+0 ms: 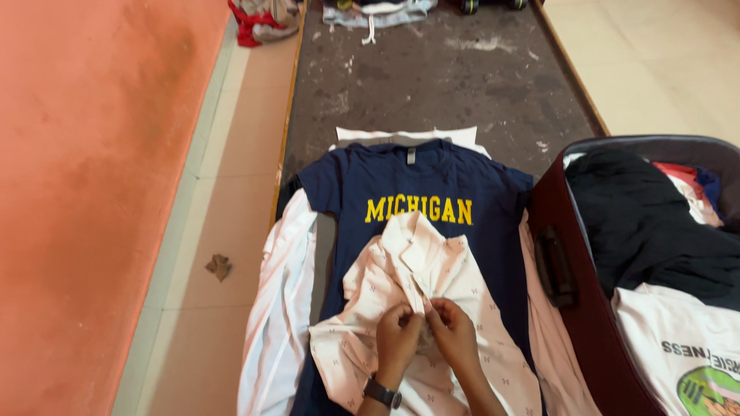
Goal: The person folds a pair of grey trousers and a navy blue t-shirt on the floor next to an open suitcase. They then unfold a light-colored patterned shirt, button it up, and fold it neatly.
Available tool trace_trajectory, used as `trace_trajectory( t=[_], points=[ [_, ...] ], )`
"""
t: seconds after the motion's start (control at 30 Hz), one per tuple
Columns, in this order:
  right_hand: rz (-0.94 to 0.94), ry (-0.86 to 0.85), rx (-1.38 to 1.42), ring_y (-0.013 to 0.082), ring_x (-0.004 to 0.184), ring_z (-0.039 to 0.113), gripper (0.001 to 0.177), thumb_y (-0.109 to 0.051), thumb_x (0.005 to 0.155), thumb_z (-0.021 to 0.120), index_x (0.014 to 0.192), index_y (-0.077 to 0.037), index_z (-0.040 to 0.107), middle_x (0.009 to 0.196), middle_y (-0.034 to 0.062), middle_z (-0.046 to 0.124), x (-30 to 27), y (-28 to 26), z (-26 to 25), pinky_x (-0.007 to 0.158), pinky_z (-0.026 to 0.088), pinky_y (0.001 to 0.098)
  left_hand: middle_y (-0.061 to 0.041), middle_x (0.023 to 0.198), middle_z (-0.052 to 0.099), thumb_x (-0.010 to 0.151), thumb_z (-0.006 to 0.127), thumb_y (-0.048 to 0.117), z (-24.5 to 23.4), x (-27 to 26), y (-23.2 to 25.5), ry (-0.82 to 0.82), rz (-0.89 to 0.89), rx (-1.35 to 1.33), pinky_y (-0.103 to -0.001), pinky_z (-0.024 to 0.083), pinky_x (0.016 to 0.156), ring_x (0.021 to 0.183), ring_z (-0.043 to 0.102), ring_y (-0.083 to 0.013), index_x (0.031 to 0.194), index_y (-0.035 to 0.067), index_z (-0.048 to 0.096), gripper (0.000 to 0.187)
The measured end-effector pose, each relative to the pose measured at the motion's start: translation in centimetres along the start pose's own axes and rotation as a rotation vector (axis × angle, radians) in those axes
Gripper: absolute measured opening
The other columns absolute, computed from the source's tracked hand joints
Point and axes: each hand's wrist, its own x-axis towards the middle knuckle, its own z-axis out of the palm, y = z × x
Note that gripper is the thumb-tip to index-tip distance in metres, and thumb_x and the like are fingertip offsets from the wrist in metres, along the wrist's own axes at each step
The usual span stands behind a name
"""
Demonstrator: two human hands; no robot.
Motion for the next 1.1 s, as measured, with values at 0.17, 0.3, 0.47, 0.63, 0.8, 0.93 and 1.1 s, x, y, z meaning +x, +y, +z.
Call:
trace_trajectory(
  t=[0.17, 0.3, 0.47, 0.63, 0.8, 0.93, 1.1],
  points=[
    [-0.04, -0.04, -0.082, 0.0088, 0.06, 0.062, 0.024, -0.015, 0.092, 0.062, 0.112, -0.005, 0.07, 0.073, 0.0024, 0.073, -1.0, -1.4, -0.1, 0.057, 0.049, 0.0243, -0.005, 0.062, 0.065, 0.088, 0.076, 0.031, -0.2, -0.1, 1.6, -0.031, -0.095, -0.023, -0.027, 0.047, 0.051, 0.053, 0.059, -0.0103, 0.075, 0.003, 0.066, 0.033],
    [-0.073, -0.01, -0.172, 0.0098, 0.059, 0.059, 0.019, -0.016, 0.095, 0.062, 0.102, -0.003, 0.073, 0.07, 0.0046, 0.071, -1.5, -2.1, 0.3, 0.056, 0.046, 0.0263, -0.002, 0.063, 0.062, 0.088, 0.076, 0.034, 0.0, 0.0, 0.8, 0.013, -0.107, 0.033, -0.028, 0.045, 0.05, 0.053, 0.056, -0.01, 0.077, 0.002, 0.063, 0.036],
    [-0.091, 0.035, -0.241, 0.0092, 0.056, 0.059, 0.019, -0.022, 0.093, 0.063, 0.097, -0.005, 0.073, 0.068, 0.0012, 0.072, -1.8, -3.5, 0.6, 0.055, 0.046, 0.0259, 0.0, 0.065, 0.061, 0.088, 0.074, 0.028, 0.2, 0.9, 0.5, 0.034, -0.007, 0.071, -0.027, 0.045, 0.055, 0.058, 0.054, -0.0082, 0.084, 0.005, 0.066, 0.024],
    [-0.062, -0.008, -0.223, 0.0096, 0.055, 0.051, 0.02, -0.022, 0.096, 0.063, 0.095, -0.004, 0.071, 0.063, 0.0038, 0.064, -1.9, -3.0, 0.4, 0.053, 0.042, 0.0281, 0.0, 0.066, 0.061, 0.09, 0.072, 0.021, -0.1, 0.3, -0.4, 0.018, -0.024, 0.021, -0.027, 0.044, 0.055, 0.058, 0.052, -0.0088, 0.084, 0.004, 0.065, 0.02],
    [-0.076, -0.026, -0.147, 0.0096, 0.055, 0.052, 0.018, -0.019, 0.095, 0.063, 0.095, -0.003, 0.07, 0.063, 0.0035, 0.063, -1.8, -3.4, 0.5, 0.052, 0.042, 0.0284, 0.002, 0.068, 0.063, 0.092, 0.071, 0.017, 0.1, 0.7, -0.9, 0.005, 0.013, -0.015, -0.025, 0.046, 0.056, 0.06, 0.054, -0.0063, 0.085, 0.005, 0.065, 0.015],
    [-0.034, -0.033, -0.17, 0.0096, 0.056, 0.056, 0.019, -0.019, 0.096, 0.062, 0.094, -0.003, 0.07, 0.064, 0.003, 0.066, -2.1, -3.9, 0.4, 0.053, 0.044, 0.0278, 0.0, 0.067, 0.063, 0.092, 0.071, 0.014, 0.1, 0.6, -1.1, -0.014, 0.002, -0.065, -0.026, 0.045, 0.054, 0.058, 0.055, -0.0078, 0.083, 0.003, 0.064, 0.016],
    [-0.056, -0.039, -0.179, 0.0103, 0.055, 0.056, 0.019, -0.02, 0.097, 0.061, 0.095, -0.002, 0.069, 0.063, 0.0038, 0.065, -2.3, -4.2, 0.3, 0.053, 0.044, 0.028, -0.001, 0.068, 0.067, 0.093, 0.07, 0.013, 0.0, 0.4, -0.4, -0.033, -0.023, -0.101, -0.026, 0.046, 0.052, 0.056, 0.058, -0.0079, 0.085, 0.003, 0.066, 0.013]
  ],
)
